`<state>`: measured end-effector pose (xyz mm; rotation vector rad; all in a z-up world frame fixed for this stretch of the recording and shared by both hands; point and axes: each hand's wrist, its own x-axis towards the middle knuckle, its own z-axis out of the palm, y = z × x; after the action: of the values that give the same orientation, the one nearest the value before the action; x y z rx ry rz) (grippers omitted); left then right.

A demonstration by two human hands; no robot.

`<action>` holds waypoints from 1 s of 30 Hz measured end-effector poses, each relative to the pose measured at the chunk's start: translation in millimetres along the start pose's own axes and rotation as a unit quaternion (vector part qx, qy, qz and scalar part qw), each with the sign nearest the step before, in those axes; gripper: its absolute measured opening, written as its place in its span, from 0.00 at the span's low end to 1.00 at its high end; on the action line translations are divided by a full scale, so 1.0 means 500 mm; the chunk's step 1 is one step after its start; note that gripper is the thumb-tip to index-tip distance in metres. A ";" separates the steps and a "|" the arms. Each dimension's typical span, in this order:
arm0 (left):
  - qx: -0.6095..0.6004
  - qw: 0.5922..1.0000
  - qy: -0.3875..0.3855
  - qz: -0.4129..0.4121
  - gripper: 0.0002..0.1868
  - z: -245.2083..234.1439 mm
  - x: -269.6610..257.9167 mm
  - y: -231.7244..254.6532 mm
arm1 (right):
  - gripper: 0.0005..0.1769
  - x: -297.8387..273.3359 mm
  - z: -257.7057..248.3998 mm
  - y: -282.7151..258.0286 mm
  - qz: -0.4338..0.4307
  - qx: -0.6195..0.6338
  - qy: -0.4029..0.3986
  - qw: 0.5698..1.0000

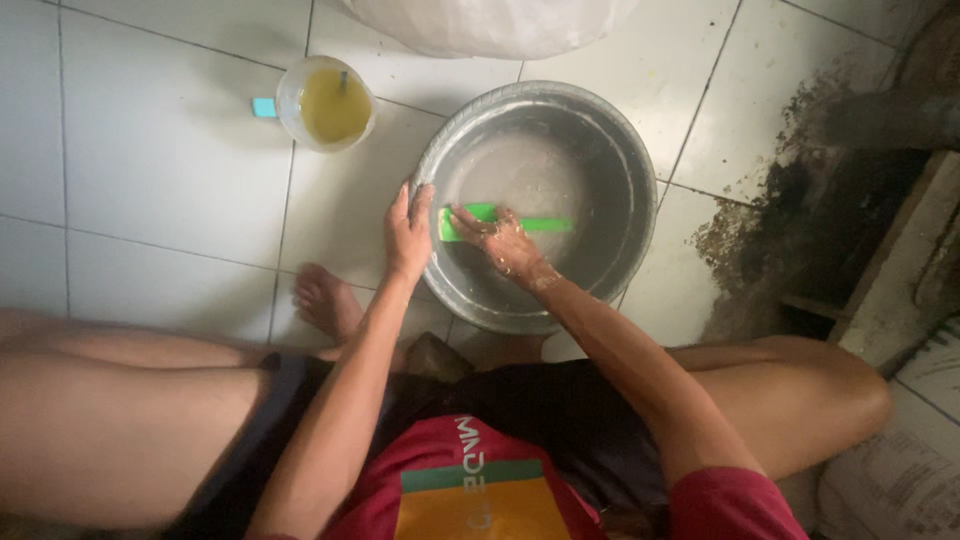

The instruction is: The person scrapes dough from the inside of a large basin using a green plastic scraper and then kneads the dough by hand inside a large white container.

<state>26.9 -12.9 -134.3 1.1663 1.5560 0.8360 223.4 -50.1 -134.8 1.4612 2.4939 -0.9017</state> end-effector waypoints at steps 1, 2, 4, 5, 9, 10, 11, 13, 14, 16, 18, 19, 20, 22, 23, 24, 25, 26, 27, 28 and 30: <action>-0.005 1.000 -0.003 -0.010 0.28 -0.001 -0.005 0.001 | 0.46 -0.002 -0.004 -0.010 0.019 0.053 -0.015 0.998; 0.012 1.000 -0.001 0.001 0.28 -0.003 -0.009 0.003 | 0.45 0.000 -0.011 -0.020 0.003 0.078 0.059 0.995; 0.044 0.999 0.007 0.025 0.28 -0.010 -0.015 0.015 | 0.45 0.008 -0.042 -0.032 -0.030 0.123 0.208 0.970; 0.008 1.000 0.004 0.004 0.28 -0.013 -0.015 0.023 | 0.43 0.014 -0.066 -0.027 0.014 0.117 0.207 0.971; -0.095 0.994 0.005 -0.050 0.30 -0.026 -0.051 0.045 | 0.38 -0.029 -0.167 0.045 0.083 -0.001 0.189 0.979; -0.110 0.993 0.008 -0.049 0.30 -0.030 -0.049 0.050 | 0.37 -0.050 -0.184 0.064 0.072 -0.055 0.188 0.978; -0.113 0.993 0.010 -0.025 0.31 -0.033 -0.040 0.055 | 0.37 -0.068 -0.196 0.080 0.077 -0.067 0.163 0.981; -0.120 0.992 0.009 0.027 0.32 -0.034 0.006 0.064 | 0.36 -0.093 -0.207 0.109 0.092 -0.094 0.118 0.984; -0.086 0.995 0.007 0.058 0.32 -0.033 0.023 0.064 | 0.36 -0.106 -0.202 0.117 0.102 -0.105 0.107 0.983; -0.018 0.993 0.005 0.119 0.32 -0.033 0.046 0.056 | 0.37 -0.122 -0.178 0.115 0.122 -0.126 0.086 0.981; 0.006 0.995 -0.013 0.097 0.27 -0.028 0.040 0.045 | 0.30 -0.126 -0.154 0.102 0.152 -0.125 0.110 0.974; 0.018 0.996 -0.021 0.087 0.25 -0.023 0.030 0.041 | 0.26 -0.127 -0.146 0.095 0.167 -0.124 0.122 0.971; 0.022 0.998 -0.001 0.060 0.25 -0.016 0.008 0.036 | 0.25 -0.128 -0.139 0.087 0.181 -0.106 0.126 0.970; 0.032 0.999 0.040 0.005 0.25 -0.002 -0.048 0.032 | 0.24 -0.130 -0.129 0.069 0.209 -0.070 0.133 0.966; 0.023 0.999 0.048 0.000 0.27 0.001 -0.065 0.033 | 0.24 -0.129 -0.125 0.060 0.209 -0.067 0.145 0.965; 0.013 0.998 0.055 -0.004 0.28 0.001 -0.074 0.038 | 0.23 -0.124 -0.122 0.051 0.209 -0.065 0.158 0.963; 0.003 0.998 0.062 -0.008 0.30 -0.002 -0.076 0.045 | 0.23 -0.117 -0.119 0.043 0.209 -0.063 0.171 0.961; 0.003 0.999 0.053 0.010 0.31 -0.004 -0.068 0.054 | 0.23 -0.109 -0.117 0.037 0.251 -0.049 0.120 0.959; 0.003 0.999 0.044 0.029 0.32 -0.009 -0.045 0.066 | 0.22 -0.100 -0.114 0.033 0.291 -0.034 0.068 0.954; 0.004 0.998 0.033 0.046 0.33 -0.012 -0.023 0.079 | 0.22 -0.097 -0.110 0.032 0.331 -0.019 0.015 0.943; 0.047 0.995 0.011 0.086 0.34 -0.016 0.019 0.105 | 0.23 -0.092 -0.100 0.033 0.292 -0.019 0.094 0.952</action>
<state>33.1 12.3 -87.1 1.3790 1.5412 0.8990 271.1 -52.1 -83.7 2.1790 1.9612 -0.6177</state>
